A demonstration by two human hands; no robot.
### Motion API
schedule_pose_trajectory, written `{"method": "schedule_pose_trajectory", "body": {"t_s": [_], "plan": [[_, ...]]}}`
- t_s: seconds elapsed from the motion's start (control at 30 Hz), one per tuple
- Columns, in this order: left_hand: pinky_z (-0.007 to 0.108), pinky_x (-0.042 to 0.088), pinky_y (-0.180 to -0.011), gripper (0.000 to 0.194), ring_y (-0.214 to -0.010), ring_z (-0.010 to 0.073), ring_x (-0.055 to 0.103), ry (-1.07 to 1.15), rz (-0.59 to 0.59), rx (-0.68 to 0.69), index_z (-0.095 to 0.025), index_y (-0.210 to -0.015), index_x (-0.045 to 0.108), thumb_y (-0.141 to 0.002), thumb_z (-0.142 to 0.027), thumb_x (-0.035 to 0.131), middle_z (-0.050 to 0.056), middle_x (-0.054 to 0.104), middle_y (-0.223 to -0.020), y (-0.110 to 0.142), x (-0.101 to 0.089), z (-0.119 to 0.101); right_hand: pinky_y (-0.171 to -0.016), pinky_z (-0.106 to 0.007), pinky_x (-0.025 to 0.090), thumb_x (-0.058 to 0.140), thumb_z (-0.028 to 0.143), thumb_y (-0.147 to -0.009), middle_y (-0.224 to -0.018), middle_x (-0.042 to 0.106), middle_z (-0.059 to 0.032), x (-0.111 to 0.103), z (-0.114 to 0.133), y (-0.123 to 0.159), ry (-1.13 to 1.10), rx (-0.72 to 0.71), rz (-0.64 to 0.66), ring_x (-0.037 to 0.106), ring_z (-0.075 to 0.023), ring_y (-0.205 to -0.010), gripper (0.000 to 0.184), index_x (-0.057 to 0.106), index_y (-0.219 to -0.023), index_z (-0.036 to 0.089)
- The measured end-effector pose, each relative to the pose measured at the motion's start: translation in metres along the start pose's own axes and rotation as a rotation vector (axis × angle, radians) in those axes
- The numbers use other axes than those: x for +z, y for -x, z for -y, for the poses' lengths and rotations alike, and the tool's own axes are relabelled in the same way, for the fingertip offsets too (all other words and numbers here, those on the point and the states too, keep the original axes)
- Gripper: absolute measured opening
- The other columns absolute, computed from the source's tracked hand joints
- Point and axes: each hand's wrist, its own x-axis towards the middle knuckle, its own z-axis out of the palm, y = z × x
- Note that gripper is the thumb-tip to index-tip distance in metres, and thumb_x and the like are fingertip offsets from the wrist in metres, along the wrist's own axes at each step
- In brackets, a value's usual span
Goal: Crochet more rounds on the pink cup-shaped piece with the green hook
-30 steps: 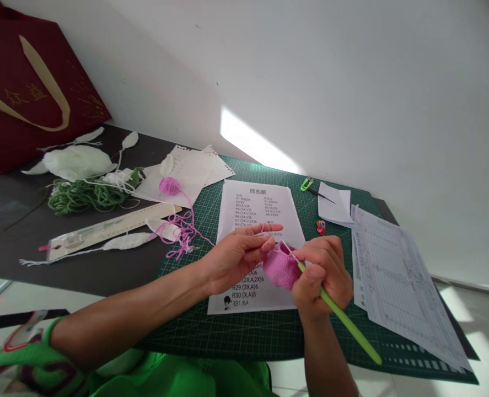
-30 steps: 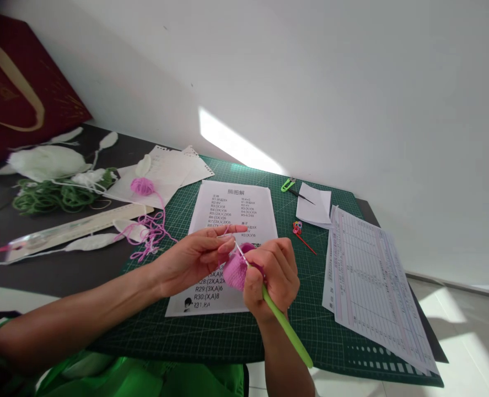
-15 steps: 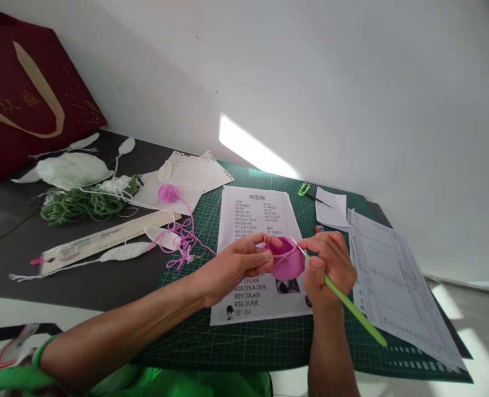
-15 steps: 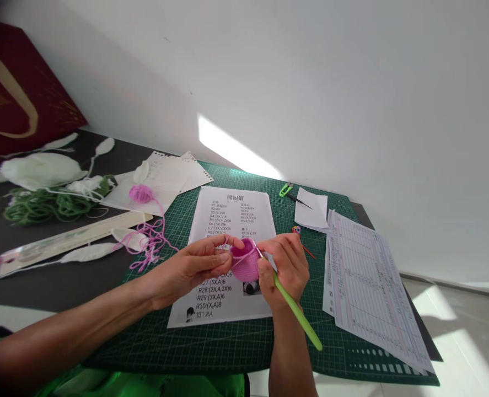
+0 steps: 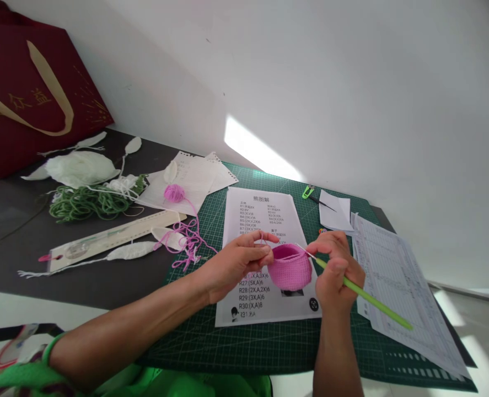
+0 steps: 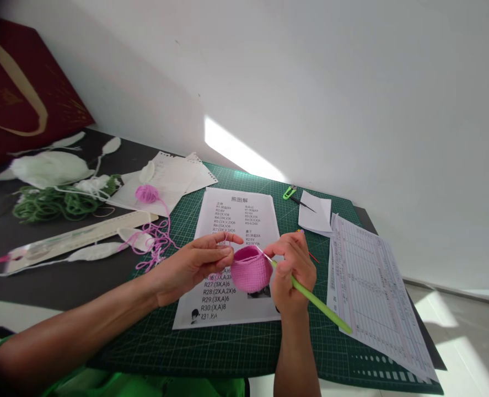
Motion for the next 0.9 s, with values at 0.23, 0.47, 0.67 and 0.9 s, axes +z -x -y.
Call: {"method": "schedule_pose_trajectory", "body": {"t_s": [0.23,0.47,0.67,0.9], "plan": [[0.022,0.035,-0.073,0.027,-0.066,0.0089,0.046,0.097,-0.115,0.055,-0.011,-0.111,0.054,-0.086,-0.017,0.062,-0.003,0.054,-0.069,-0.005,-0.003,0.0,-0.069,-0.036,0.039,0.031,0.046,-0.101,-0.064,0.055,-0.0017,0.001,0.008,-0.001,-0.125,0.124,0.093,0.05,-0.0169,-0.07,0.052,0.063,-0.07,0.019],[0.02,0.039,-0.073,0.024,-0.065,0.0075,0.051,0.138,-0.163,0.052,-0.01,-0.112,0.054,-0.089,-0.011,0.057,-0.001,0.057,-0.071,-0.009,-0.002,0.0,-0.082,-0.041,0.042,0.027,0.054,-0.099,-0.081,0.067,-0.0043,0.004,0.009,0.0,-0.187,0.127,0.159,0.057,-0.0196,-0.083,0.056,0.063,-0.072,0.021],[0.017,0.036,-0.065,0.022,-0.061,0.0054,0.046,0.122,-0.184,0.046,-0.01,-0.112,0.055,-0.09,-0.009,0.053,-0.001,0.057,-0.071,-0.009,-0.003,0.0,-0.077,-0.04,0.044,0.023,0.062,-0.096,-0.074,0.067,-0.0039,0.006,0.01,0.004,-0.261,0.202,0.229,0.055,-0.021,-0.08,0.059,0.062,-0.074,0.023],[0.017,0.036,-0.065,0.021,-0.059,0.005,0.044,0.12,-0.164,0.061,-0.011,-0.113,0.054,-0.092,-0.01,0.052,-0.002,0.055,-0.071,-0.009,-0.004,0.0,-0.093,-0.042,0.041,0.02,0.062,-0.096,-0.078,0.069,-0.004,0.008,0.012,0.005,-0.241,0.225,0.27,0.053,-0.0226,-0.096,0.06,0.06,-0.072,0.023]]}}
